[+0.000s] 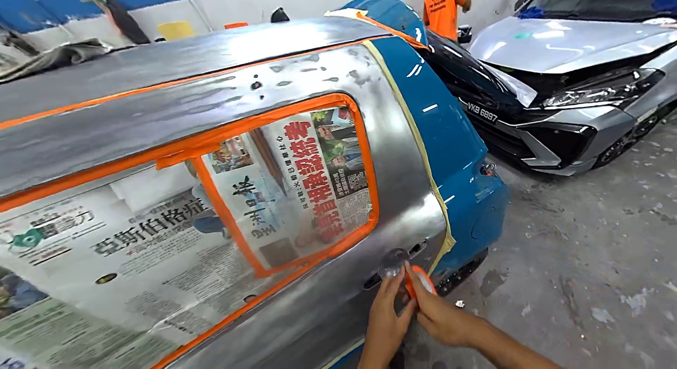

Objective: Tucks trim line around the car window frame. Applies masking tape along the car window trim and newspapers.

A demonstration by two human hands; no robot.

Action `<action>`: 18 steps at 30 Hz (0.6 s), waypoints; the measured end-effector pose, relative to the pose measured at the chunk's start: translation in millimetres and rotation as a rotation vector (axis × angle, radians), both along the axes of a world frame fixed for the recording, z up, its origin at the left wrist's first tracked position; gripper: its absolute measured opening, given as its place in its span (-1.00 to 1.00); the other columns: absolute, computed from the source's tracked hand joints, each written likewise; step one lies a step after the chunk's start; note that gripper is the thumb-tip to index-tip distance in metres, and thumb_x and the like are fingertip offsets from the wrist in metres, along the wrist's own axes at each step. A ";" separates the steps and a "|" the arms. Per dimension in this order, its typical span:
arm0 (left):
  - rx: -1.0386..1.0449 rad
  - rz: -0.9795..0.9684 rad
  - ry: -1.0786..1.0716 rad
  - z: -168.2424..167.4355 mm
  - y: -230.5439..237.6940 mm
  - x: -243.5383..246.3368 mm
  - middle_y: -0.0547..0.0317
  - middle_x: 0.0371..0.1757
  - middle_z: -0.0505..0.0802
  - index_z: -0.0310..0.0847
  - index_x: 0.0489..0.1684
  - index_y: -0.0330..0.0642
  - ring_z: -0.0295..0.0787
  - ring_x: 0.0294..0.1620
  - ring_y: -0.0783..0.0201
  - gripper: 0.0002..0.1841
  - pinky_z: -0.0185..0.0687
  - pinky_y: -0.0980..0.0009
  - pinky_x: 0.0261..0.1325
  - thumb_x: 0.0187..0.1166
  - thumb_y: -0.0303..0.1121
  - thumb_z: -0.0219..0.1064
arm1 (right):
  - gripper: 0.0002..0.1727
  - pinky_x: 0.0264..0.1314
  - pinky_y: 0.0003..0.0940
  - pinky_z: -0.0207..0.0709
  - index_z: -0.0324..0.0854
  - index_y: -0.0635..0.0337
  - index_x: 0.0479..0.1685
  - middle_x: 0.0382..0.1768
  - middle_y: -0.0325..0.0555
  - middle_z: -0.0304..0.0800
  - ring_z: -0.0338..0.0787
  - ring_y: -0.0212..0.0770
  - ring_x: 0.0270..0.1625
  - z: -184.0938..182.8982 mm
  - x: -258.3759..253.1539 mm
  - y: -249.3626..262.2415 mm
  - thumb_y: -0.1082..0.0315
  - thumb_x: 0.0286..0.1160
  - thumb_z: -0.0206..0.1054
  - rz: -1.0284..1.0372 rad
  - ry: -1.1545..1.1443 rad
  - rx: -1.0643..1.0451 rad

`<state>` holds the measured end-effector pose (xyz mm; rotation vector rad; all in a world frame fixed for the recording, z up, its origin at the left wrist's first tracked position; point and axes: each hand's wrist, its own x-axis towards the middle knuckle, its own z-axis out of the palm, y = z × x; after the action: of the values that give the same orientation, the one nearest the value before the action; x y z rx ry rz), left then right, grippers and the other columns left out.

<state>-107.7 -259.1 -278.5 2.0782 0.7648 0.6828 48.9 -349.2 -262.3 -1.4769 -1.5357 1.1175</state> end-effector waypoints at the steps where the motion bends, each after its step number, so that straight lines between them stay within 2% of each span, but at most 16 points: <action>1: 0.005 -0.018 0.010 -6.6 -5.5 -1.7 0.01 0.20 0.84 0.76 0.27 -0.24 0.83 0.17 0.25 -0.57 0.77 0.29 0.32 0.40 -0.35 0.54 | 0.11 0.49 0.06 0.59 -0.71 0.17 0.90 0.51 0.35 0.50 0.75 0.08 0.37 -10.0 -3.6 -10.2 0.63 0.53 0.15 -0.002 0.070 -0.023; 2: 0.007 -0.019 -0.004 -12.1 -11.6 -2.6 0.07 0.11 0.89 0.87 -0.01 -0.21 0.86 0.13 0.31 -0.74 0.80 0.34 0.28 0.37 -0.38 0.57 | 0.14 0.39 0.09 0.65 -0.77 0.15 0.89 0.45 0.38 0.55 0.81 0.10 0.26 -16.0 -6.5 -18.3 0.64 0.52 0.16 -0.017 0.111 -0.043; 3: 0.000 -0.026 -0.016 -16.2 -17.0 -3.0 0.10 0.05 0.91 0.88 -0.20 -0.19 0.87 0.08 0.35 -0.86 0.82 0.40 0.22 0.35 -0.40 0.58 | 0.15 0.31 0.10 0.68 -0.79 0.14 0.88 0.40 0.38 0.58 0.84 0.10 0.16 -18.4 -8.0 -24.7 0.65 0.52 0.16 -0.019 0.139 -0.063; 4: -0.022 -0.039 -0.013 -18.2 -20.7 -3.5 0.09 0.02 0.89 0.86 -0.29 -0.21 0.87 0.02 0.37 -0.91 0.82 0.43 0.15 0.36 -0.42 0.56 | 0.14 0.24 0.10 0.72 -0.78 0.13 0.89 0.34 0.37 0.61 0.87 0.09 0.06 -19.2 -8.6 -30.1 0.64 0.54 0.15 -0.014 0.160 -0.084; 5: -0.044 -0.045 0.001 -18.5 -23.4 -4.6 0.09 0.00 0.86 0.82 -0.31 -0.23 0.84 -0.04 0.38 -0.92 0.82 0.46 0.09 0.39 -0.42 0.53 | 0.09 0.20 0.12 0.73 -0.70 0.12 0.91 0.27 0.36 0.66 0.88 0.10 -0.01 -20.2 -9.2 -35.5 0.60 0.58 0.13 -0.015 0.159 -0.103; 6: -0.048 -0.028 0.025 -17.8 -25.4 -6.0 0.12 -0.03 0.86 0.80 -0.28 -0.24 0.83 -0.10 0.39 -0.91 0.81 0.45 0.03 0.45 -0.40 0.49 | -0.02 0.17 0.16 0.73 -0.54 0.12 0.94 0.16 0.34 0.73 0.89 0.13 -0.05 -21.3 -9.7 -40.7 0.51 0.67 0.13 -0.033 0.126 -0.121; 8: -0.014 0.066 0.120 -13.7 -28.1 -5.6 0.24 -0.17 0.89 0.78 -0.20 -0.18 0.84 -0.23 0.39 -0.88 0.82 0.36 -0.09 0.56 -0.33 0.40 | -0.28 0.06 0.20 0.76 -0.08 0.03 0.92 -0.09 0.16 0.87 0.91 0.12 -0.17 -28.5 -5.6 -45.6 0.16 0.84 0.08 -0.135 -0.051 -0.141; 9: 0.000 0.117 0.173 -10.6 -33.0 -2.5 0.26 -0.28 0.89 0.76 -0.17 -0.17 0.84 -0.32 0.35 -0.85 0.80 0.27 -0.16 0.59 -0.29 0.38 | -0.40 0.04 0.25 0.74 0.19 -0.02 0.81 -0.15 0.11 0.90 0.91 0.15 -0.17 -32.8 -0.5 -44.6 0.06 0.85 0.06 -0.208 -0.164 -0.163; 11: 0.022 0.185 0.205 -8.6 -49.5 6.5 0.24 -0.39 0.88 0.74 -0.14 -0.18 0.86 -0.43 0.31 -0.84 0.83 0.23 -0.28 0.61 -0.28 0.36 | -0.57 0.02 0.31 0.67 0.61 0.00 0.38 -0.17 0.08 0.90 0.90 0.19 -0.09 -44.2 8.7 -40.8 -0.01 0.83 0.06 -0.335 -0.358 -0.180; 12: 0.042 0.220 0.170 -9.4 -55.8 10.0 0.23 -0.40 0.87 0.73 -0.14 -0.20 0.84 -0.47 0.32 -0.85 0.82 0.27 -0.32 0.61 -0.31 0.35 | -0.60 -0.08 0.28 0.68 0.68 0.04 0.17 -0.22 0.07 0.88 0.90 0.18 -0.14 -51.5 8.3 -39.6 -0.01 0.82 0.06 -0.388 -0.461 -0.130; 13: 0.062 0.257 0.114 -7.7 -59.1 13.5 0.20 -0.40 0.86 0.71 -0.14 -0.24 0.82 -0.50 0.33 -0.85 0.80 0.30 -0.37 0.62 -0.34 0.33 | -0.61 -0.23 0.24 0.70 0.73 0.05 0.05 -0.29 0.08 0.86 0.91 0.17 -0.23 -58.8 9.1 -37.0 0.00 0.79 0.09 -0.432 -0.580 -0.071; 14: 0.087 0.292 0.044 -3.8 -61.1 15.2 0.19 -0.38 0.86 0.67 -0.12 -0.29 0.80 -0.53 0.36 -0.85 0.80 0.36 -0.42 0.64 -0.37 0.29 | -0.60 -0.25 0.27 0.70 0.76 0.04 0.08 -0.28 0.12 0.88 0.91 0.22 -0.25 -63.9 14.2 -33.6 0.01 0.78 0.10 -0.447 -0.661 -0.093; 15: 0.105 0.323 -0.024 3.0 -61.8 12.7 0.18 -0.35 0.86 0.64 -0.11 -0.31 0.78 -0.55 0.40 -0.85 0.79 0.42 -0.46 0.65 -0.39 0.26 | -0.57 -0.09 0.36 0.68 0.73 0.05 0.23 -0.17 0.21 0.89 0.90 0.32 -0.12 -64.6 23.7 -31.5 0.01 0.81 0.06 -0.434 -0.654 -0.209; 16: 0.098 0.331 -0.081 12.0 -57.8 7.2 0.18 -0.30 0.86 0.63 -0.09 -0.33 0.79 -0.53 0.42 -0.84 0.80 0.45 -0.46 0.66 -0.40 0.25 | -0.53 0.05 0.39 0.65 0.69 0.08 0.29 -0.08 0.24 0.89 0.88 0.34 0.01 -61.7 35.5 -30.2 0.00 0.84 0.01 -0.446 -0.615 -0.288; 18: -0.029 0.331 -0.185 29.6 -35.5 -2.1 0.15 -0.30 0.88 0.59 -0.08 -0.35 0.85 -0.49 0.36 -0.85 0.85 0.42 -0.43 0.66 -0.41 0.28 | -0.48 0.03 0.29 0.70 0.70 0.15 0.23 -0.12 0.15 0.89 0.90 0.22 -0.03 -40.0 53.9 -24.4 -0.07 0.83 0.01 -0.543 -0.533 -0.152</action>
<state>-109.9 -294.6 -248.9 1.8477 1.0155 1.0229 102.8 -373.6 -302.2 -2.2522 -1.2554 0.5480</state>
